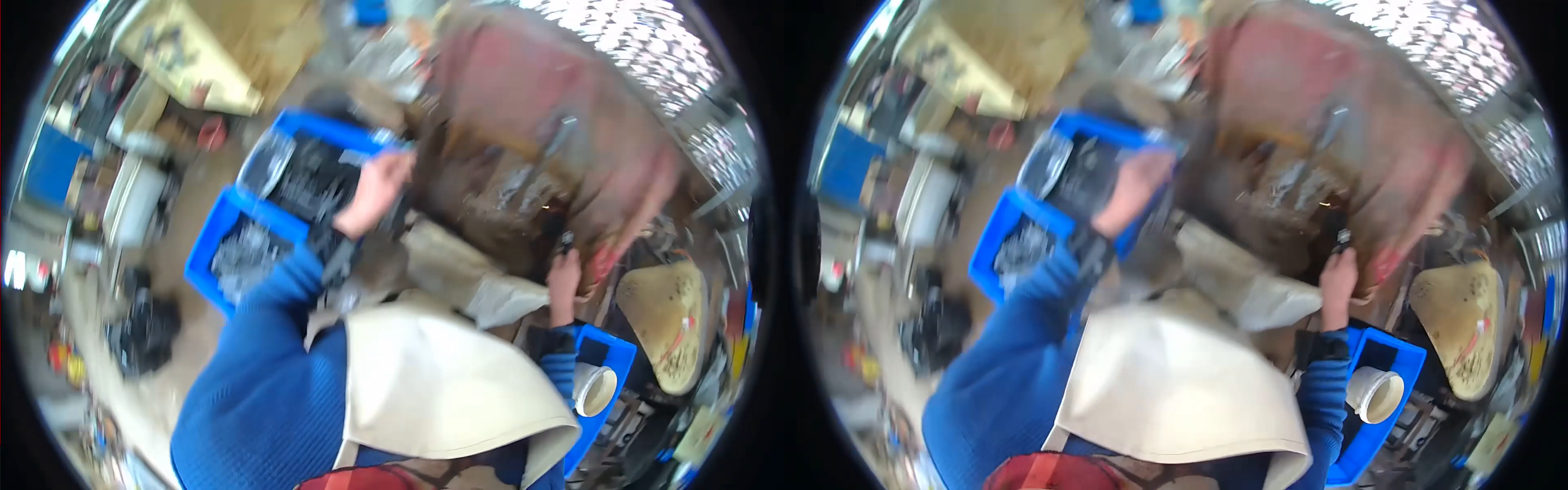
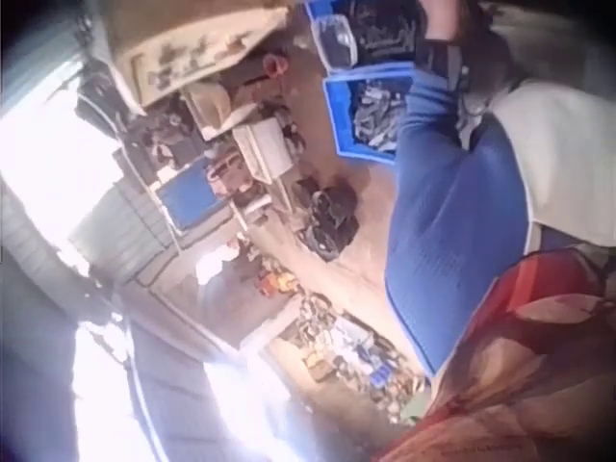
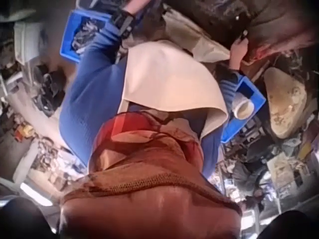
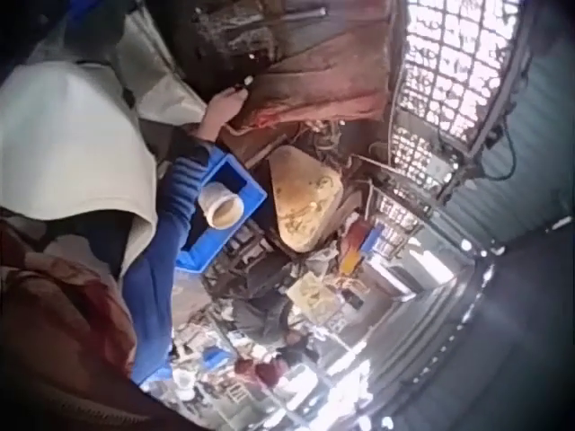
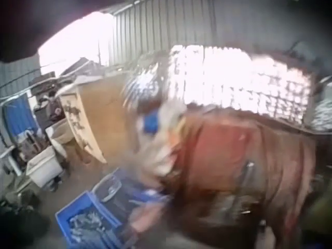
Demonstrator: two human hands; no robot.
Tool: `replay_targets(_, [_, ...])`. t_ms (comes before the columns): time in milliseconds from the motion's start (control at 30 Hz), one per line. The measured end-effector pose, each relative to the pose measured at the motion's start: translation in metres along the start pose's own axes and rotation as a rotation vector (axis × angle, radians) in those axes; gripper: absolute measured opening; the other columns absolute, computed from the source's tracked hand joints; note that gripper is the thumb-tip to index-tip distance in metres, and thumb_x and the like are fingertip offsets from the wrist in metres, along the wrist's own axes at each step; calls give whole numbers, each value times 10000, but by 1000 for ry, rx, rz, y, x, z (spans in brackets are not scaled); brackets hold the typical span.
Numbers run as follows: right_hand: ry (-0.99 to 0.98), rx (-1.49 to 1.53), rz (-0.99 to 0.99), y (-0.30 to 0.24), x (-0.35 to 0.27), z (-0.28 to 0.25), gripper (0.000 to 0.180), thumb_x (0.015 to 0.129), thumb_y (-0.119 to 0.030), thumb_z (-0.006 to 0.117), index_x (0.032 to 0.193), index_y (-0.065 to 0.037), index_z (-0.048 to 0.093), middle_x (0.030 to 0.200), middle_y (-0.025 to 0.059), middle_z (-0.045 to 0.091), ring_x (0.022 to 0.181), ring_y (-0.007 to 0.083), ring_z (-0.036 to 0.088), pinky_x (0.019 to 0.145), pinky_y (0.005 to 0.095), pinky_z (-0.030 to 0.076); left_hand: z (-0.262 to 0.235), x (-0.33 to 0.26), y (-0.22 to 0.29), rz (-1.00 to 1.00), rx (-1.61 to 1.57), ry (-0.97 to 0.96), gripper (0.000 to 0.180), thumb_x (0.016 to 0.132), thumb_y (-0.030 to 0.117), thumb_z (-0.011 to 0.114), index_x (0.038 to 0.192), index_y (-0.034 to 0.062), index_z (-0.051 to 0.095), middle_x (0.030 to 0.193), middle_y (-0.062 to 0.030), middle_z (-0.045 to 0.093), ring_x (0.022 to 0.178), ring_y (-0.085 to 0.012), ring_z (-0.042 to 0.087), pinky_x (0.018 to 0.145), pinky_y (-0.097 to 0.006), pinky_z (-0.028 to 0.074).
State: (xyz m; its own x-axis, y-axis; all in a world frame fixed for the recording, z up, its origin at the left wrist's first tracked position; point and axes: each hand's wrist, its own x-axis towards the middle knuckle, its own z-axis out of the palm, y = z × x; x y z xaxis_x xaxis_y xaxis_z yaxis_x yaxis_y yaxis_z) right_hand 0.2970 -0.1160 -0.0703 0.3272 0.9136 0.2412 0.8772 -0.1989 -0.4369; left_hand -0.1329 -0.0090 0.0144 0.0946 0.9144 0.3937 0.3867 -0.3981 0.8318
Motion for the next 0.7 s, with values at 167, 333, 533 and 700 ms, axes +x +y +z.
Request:
replay_targets(167, [-34, -213, -57, 4, 1, 3, 181, 925, -174, 516, 938, 7, 520, 819, 283, 610, 779, 464, 604, 657, 518, 471, -91, -29, -71, -373, -146, 396, 168, 906, 126, 615, 988, -2, 686, 784, -117, 669, 697, -191, 636, 662, -315, 511])
replay_targets(333, [-48, -235, -57, -12, 0, 3, 233, 933, -201, 511, 974, 26, 542, 880, 301, 622, 829, 465, 608, 690, 510, 475, -178, -124, -128, -511, 268, 575, 176, 878, 124, 617, 1003, 43, 712, 881, -128, 701, 747, -220, 672, 701, -332, 526])
replay_targets(533, [-89, -243, -52, -10, -2, -1, 253, 936, -208, 506, 967, 42, 533, 884, 307, 620, 835, 472, 605, 704, 513, 475, -177, -170, -132, -580, 559, 486, 168, 861, 140, 618, 985, 105, 726, 916, -119, 698, 824, -286, 674, 743, -376, 527])
replay_targets(700, [-87, -235, -56, -8, -1, 1, 260, 937, -211, 504, 962, 46, 533, 887, 309, 619, 835, 476, 605, 709, 517, 474, -152, -137, -110, -487, 640, 397, 151, 841, 117, 625, 953, 117, 725, 898, -111, 670, 859, -310, 652, 743, -394, 517])
